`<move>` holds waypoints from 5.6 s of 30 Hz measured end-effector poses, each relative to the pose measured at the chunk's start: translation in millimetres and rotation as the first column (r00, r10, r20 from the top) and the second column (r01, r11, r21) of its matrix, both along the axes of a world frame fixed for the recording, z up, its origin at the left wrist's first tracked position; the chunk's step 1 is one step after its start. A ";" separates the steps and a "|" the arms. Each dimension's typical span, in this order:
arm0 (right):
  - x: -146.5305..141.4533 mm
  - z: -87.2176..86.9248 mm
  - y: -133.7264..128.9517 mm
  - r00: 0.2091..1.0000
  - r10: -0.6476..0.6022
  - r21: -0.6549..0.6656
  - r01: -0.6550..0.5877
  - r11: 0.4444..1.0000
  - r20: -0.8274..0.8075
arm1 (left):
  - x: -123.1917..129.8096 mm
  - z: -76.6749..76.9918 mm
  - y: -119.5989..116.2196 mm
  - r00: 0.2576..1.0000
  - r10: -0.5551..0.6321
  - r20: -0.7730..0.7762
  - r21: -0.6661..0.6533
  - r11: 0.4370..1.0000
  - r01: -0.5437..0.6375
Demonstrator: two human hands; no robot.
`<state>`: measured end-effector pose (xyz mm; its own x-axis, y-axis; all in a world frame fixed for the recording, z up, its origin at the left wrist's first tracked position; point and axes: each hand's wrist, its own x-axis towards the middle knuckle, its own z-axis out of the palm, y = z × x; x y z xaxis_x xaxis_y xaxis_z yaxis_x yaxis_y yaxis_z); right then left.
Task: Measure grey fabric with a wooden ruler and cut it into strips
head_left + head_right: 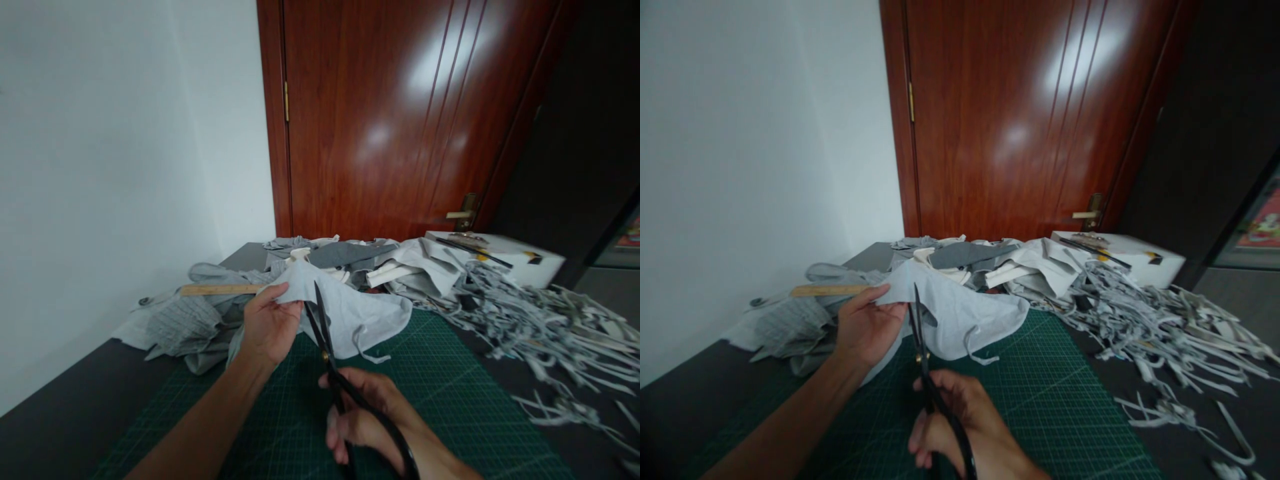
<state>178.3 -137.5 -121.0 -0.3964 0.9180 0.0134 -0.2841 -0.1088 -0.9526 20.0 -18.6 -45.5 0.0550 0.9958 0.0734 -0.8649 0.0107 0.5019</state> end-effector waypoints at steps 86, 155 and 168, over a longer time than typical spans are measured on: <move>-0.5 26.5 29.9 0.905 -0.398 0.242 0.357 0.902 0.149 | 30.9 24.9 23.6 0.963 -0.260 0.075 0.252 0.939 0.234; 0.8 14.7 22.6 0.907 -0.417 0.245 0.416 0.876 -0.052 | 44.5 7.0 23.1 0.862 -0.503 -0.069 0.360 0.793 0.491; -0.1 -14.4 37.5 0.879 -0.460 0.229 0.476 0.849 -0.123 | 45.1 4.7 25.0 0.860 -0.504 -0.084 0.361 0.789 0.497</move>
<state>178.2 -100.0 -135.4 0.0883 0.9582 0.2720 -0.3003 0.2860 -0.9100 65.1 6.3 -40.8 0.5339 0.7320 0.4232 -0.7964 0.2673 0.5424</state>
